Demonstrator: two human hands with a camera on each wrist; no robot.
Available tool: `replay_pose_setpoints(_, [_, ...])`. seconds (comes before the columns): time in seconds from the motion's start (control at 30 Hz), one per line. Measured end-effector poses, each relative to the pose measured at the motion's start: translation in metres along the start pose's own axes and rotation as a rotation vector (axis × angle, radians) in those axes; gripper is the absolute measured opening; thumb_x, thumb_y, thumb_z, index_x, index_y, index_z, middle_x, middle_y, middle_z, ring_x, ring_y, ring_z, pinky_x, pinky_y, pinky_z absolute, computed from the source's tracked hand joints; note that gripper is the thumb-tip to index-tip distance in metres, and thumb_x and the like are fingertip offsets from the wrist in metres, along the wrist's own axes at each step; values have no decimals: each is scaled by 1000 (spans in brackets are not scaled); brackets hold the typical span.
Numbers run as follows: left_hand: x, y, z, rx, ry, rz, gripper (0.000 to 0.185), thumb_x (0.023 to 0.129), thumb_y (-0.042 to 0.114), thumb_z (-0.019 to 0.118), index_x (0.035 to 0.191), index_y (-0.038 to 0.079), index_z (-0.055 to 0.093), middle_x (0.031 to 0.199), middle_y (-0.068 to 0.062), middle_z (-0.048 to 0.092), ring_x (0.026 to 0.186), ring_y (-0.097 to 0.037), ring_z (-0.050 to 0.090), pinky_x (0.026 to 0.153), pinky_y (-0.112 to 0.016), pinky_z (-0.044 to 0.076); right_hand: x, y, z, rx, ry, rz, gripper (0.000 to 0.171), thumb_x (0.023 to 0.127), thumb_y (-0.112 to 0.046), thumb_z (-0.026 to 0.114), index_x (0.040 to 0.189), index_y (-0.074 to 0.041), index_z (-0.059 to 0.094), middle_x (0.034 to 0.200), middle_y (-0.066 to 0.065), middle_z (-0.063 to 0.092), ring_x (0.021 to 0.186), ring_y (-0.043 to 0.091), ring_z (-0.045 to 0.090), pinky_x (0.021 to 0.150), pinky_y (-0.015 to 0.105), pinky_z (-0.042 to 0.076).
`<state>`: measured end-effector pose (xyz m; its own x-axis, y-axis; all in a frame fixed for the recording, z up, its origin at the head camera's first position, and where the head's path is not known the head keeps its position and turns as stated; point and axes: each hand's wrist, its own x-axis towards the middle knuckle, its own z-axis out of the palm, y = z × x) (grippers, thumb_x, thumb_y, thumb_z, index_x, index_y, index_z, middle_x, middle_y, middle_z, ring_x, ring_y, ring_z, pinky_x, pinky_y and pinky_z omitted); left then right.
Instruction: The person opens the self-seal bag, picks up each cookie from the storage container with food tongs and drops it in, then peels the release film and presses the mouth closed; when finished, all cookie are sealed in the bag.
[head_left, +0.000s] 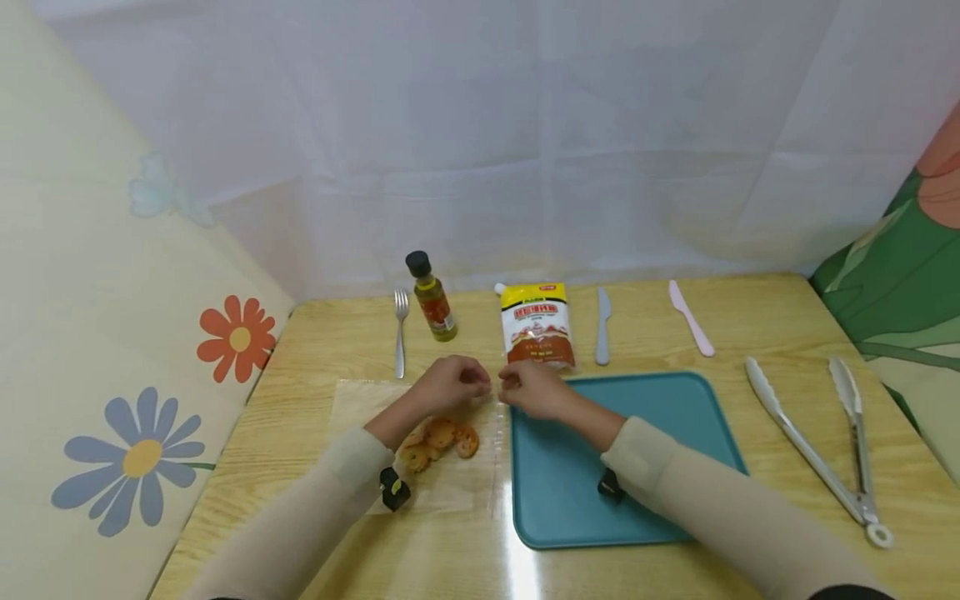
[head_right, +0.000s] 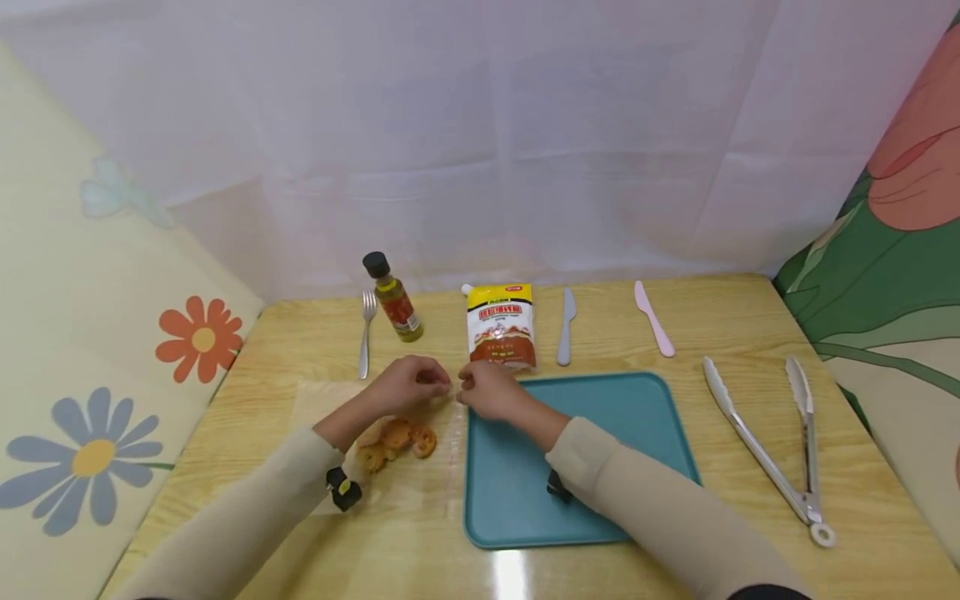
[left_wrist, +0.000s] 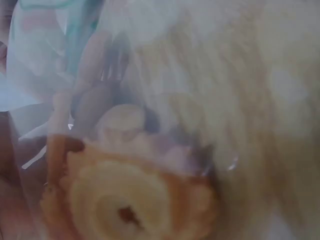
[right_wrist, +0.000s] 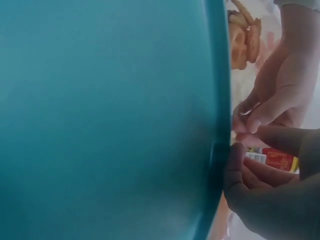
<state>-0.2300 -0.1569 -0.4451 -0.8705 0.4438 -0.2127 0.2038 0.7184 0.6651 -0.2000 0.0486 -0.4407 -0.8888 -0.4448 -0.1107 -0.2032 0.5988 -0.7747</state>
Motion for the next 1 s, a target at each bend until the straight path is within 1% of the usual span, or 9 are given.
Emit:
replay_pose_setpoints(0.13, [-3,-4,2,-45,5,6,7,99,13,70,98,8,75,89,0,73,81,-13,63,76,-31,53,5,3,4,10,33,0,24,95,-7,73,116,4,72,103,12,74,95,22,69,83,33,58])
replay_pose_setpoints(0.27, [-5,-6,3,-74,-1,44,7,99,12,69,96,8,75,88,0,73,81,-12,62,76,-30,52,6,5,7,27,71,-24,11,91,-3,75,101,0,75,91,8,74,84,16,68,75,27,56])
replay_pose_setpoints(0.37, [-7,-5,4,-92,-1,78,8,99,9,68,95,8,75,90,0,74,82,-13,62,77,-31,53,8,7,8,42,98,-56,4,91,-3,76,95,-2,76,86,5,73,79,13,66,72,26,55])
replay_pose_setpoints(0.5, [-8,-3,4,-99,19,116,8,99,8,68,96,8,75,93,-2,75,87,-14,65,82,-33,54,10,9,8,92,122,-72,3,94,-4,73,94,-3,76,86,4,72,75,12,65,69,26,56])
replay_pose_setpoints(0.6, [-8,-4,3,-112,28,129,9,100,9,67,98,6,76,97,-3,75,91,-14,66,85,-35,55,11,10,9,164,124,-80,6,96,-2,69,94,-2,75,84,5,72,70,12,65,65,25,56])
replay_pose_setpoints(0.77, [-10,-5,-1,-206,15,120,11,101,8,66,101,4,76,101,-5,76,93,-15,65,87,-35,54,13,13,10,276,108,-90,11,99,-3,65,96,-1,75,81,7,71,66,12,62,59,24,52])
replay_pose_setpoints(0.87, [-11,-6,-3,-253,5,121,12,101,7,65,101,3,76,101,-8,75,91,-17,65,85,-34,54,14,12,10,294,114,-87,7,99,-6,68,98,-2,74,83,8,71,67,12,62,60,24,52])
replay_pose_setpoints(0.93, [-13,-5,-5,-274,0,127,12,101,6,65,102,1,76,101,-10,75,90,-18,64,83,-35,53,14,11,11,293,140,-92,5,98,-7,70,99,-3,72,85,7,71,70,12,62,62,24,53])
replay_pose_setpoints(1.0, [-14,-6,-6,-293,-4,127,13,102,6,64,102,0,76,100,-13,75,88,-21,63,80,-35,53,13,9,12,279,174,-98,6,96,-9,74,98,-4,70,86,6,69,72,12,61,64,24,52])
